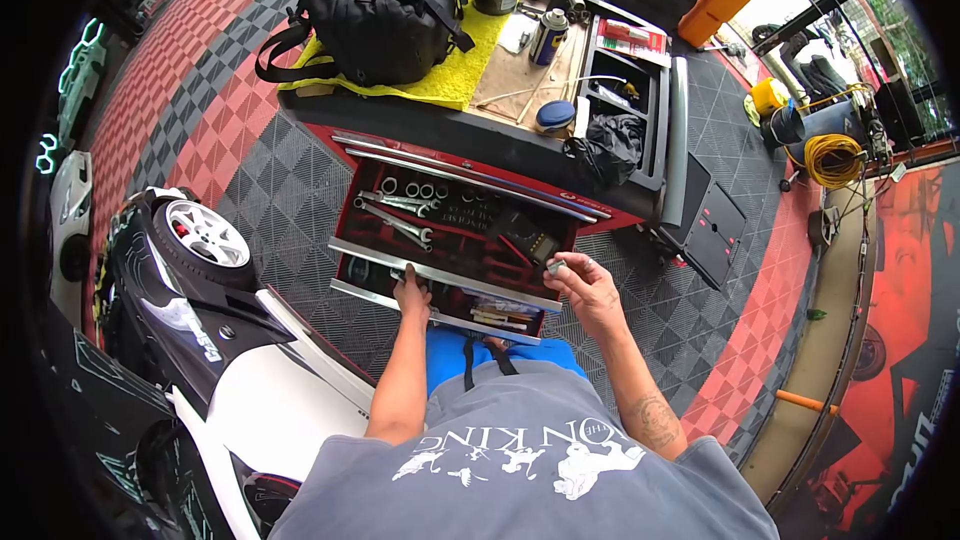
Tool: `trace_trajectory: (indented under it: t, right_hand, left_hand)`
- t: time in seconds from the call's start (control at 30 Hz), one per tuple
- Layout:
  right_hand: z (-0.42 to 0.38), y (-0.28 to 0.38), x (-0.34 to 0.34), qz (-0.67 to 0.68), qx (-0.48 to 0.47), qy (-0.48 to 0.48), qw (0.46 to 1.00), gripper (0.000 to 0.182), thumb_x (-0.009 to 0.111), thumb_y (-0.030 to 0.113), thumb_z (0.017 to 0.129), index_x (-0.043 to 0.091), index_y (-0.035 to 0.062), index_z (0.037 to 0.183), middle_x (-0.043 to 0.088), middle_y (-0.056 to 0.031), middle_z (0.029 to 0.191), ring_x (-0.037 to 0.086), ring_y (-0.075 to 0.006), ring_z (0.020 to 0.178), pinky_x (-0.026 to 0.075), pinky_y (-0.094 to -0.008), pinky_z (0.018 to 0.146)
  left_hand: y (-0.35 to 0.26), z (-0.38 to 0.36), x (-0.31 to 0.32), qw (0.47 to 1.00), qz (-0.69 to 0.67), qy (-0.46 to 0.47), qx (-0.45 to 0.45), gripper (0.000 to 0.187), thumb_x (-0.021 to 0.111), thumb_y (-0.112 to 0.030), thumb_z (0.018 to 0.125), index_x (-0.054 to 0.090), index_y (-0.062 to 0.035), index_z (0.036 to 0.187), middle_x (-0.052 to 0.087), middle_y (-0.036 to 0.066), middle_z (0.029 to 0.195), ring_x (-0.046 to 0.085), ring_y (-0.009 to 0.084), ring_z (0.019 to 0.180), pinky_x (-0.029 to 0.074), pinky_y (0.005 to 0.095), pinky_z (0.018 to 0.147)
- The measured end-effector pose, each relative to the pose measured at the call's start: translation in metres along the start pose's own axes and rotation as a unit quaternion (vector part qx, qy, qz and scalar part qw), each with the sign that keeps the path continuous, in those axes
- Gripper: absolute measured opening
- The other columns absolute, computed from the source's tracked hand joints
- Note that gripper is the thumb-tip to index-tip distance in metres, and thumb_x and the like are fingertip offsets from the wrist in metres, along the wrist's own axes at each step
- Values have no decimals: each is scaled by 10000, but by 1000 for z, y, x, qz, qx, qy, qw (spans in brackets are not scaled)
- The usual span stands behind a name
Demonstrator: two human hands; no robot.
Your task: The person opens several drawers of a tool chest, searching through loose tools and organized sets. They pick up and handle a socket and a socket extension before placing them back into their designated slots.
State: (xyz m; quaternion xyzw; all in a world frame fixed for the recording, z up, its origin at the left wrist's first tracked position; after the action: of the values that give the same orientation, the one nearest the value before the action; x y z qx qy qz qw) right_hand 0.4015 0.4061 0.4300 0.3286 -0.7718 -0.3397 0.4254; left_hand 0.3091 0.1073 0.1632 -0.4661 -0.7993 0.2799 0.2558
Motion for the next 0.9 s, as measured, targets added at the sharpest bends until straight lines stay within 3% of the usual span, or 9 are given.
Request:
trace_trajectory:
  t: [0.07, 0.13, 0.27, 0.47, 0.53, 0.7, 0.77, 0.8, 0.9]
  right_hand:
    - [1, 18, 33, -11, -47, 0, 999, 210, 643, 26, 890, 613, -3, 1097, 630, -67, 997, 639, -160, 952, 527, -304, 890]
    - [5, 50, 65, -143, -178, 4, 974, 207, 665, -43, 841, 632, -8, 1042, 636, -98, 1032, 643, -178, 979, 522, -276, 851]
    - [9, 95, 114, -142, -344, 49, 927, 281, 651, -135, 801, 615, -32, 1060, 549, -119, 1154, 610, -163, 1021, 522, -294, 939]
    - [-7, 154, 159, -177, -486, -42, 855, 347, 688, -159, 752, 637, 2, 1055, 552, -132, 1145, 594, -150, 1011, 521, -261, 863]
    - [-11, 163, 166, -186, -506, -61, 840, 355, 701, -152, 745, 637, 9, 1055, 555, -124, 1139, 592, -123, 963, 514, -238, 818]
    - [-23, 183, 180, -194, -585, -121, 778, 359, 715, -154, 727, 632, 12, 1034, 565, -129, 1110, 597, -126, 939, 532, -238, 798]
    - [-22, 182, 181, -145, -581, -102, 794, 358, 716, -170, 713, 631, 0, 1016, 566, -130, 1102, 606, -161, 978, 546, -264, 848]
    - [-22, 180, 180, -138, -578, -94, 799, 359, 720, -168, 709, 636, 6, 1012, 575, -133, 1096, 604, -167, 988, 543, -267, 843]
    - [-23, 172, 175, -113, -575, -95, 805, 328, 719, -144, 734, 647, 6, 1016, 599, -118, 1077, 616, -157, 993, 550, -241, 835]
  left_hand:
    - [-1, 17, 13, 998, 49, 45, -15, 414, 632, -475, 887, 570, -66, 914, 555, 1, 772, 432, 88, 584, 366, 243, 468]
    - [-11, 16, 37, 998, 26, 42, -38, 404, 634, -461, 894, 561, -64, 889, 551, 3, 761, 412, 81, 549, 335, 229, 437]
    - [-7, 38, 72, 989, -66, 113, -67, 386, 625, -434, 913, 535, -65, 843, 535, 1, 736, 373, 59, 498, 257, 209, 383]
    - [-21, 50, 94, 992, -7, 94, -85, 440, 625, -465, 902, 587, -27, 924, 649, 91, 845, 317, 71, 432, 238, 213, 365]
    - [-22, 43, 81, 983, 39, 94, -156, 471, 631, -486, 890, 591, -20, 950, 682, 108, 854, 385, 66, 449, 260, 210, 377]
    - [-75, 2, 93, 961, 65, 257, -78, 471, 476, -469, 978, 580, -9, 988, 680, 144, 832, 434, 84, 473, 355, 228, 423]
    - [-110, -39, 122, 922, 17, 387, -16, 463, 413, -445, 1007, 568, -12, 1058, 678, 145, 870, 539, 124, 573, 469, 258, 546]
    - [-139, -68, 139, 893, 12, 449, -16, 467, 390, -440, 1014, 548, -20, 1142, 680, 137, 947, 630, 172, 762, 520, 309, 731]
    - [-226, -146, 179, 828, -55, 556, 40, 430, 362, -399, 1027, 527, -57, 1230, 656, 143, 1109, 614, 243, 1053, 449, 394, 972]
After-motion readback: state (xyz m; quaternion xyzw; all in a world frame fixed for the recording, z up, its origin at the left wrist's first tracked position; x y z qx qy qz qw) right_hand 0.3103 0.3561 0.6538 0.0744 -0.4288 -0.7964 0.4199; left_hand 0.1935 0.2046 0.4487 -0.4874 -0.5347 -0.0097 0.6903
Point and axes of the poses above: each hand's wrist, its own z-axis towards the middle knuckle, its own x-axis out of the palm, y = z × x, the point moved 6 cm from there along z, towards the middle knuckle
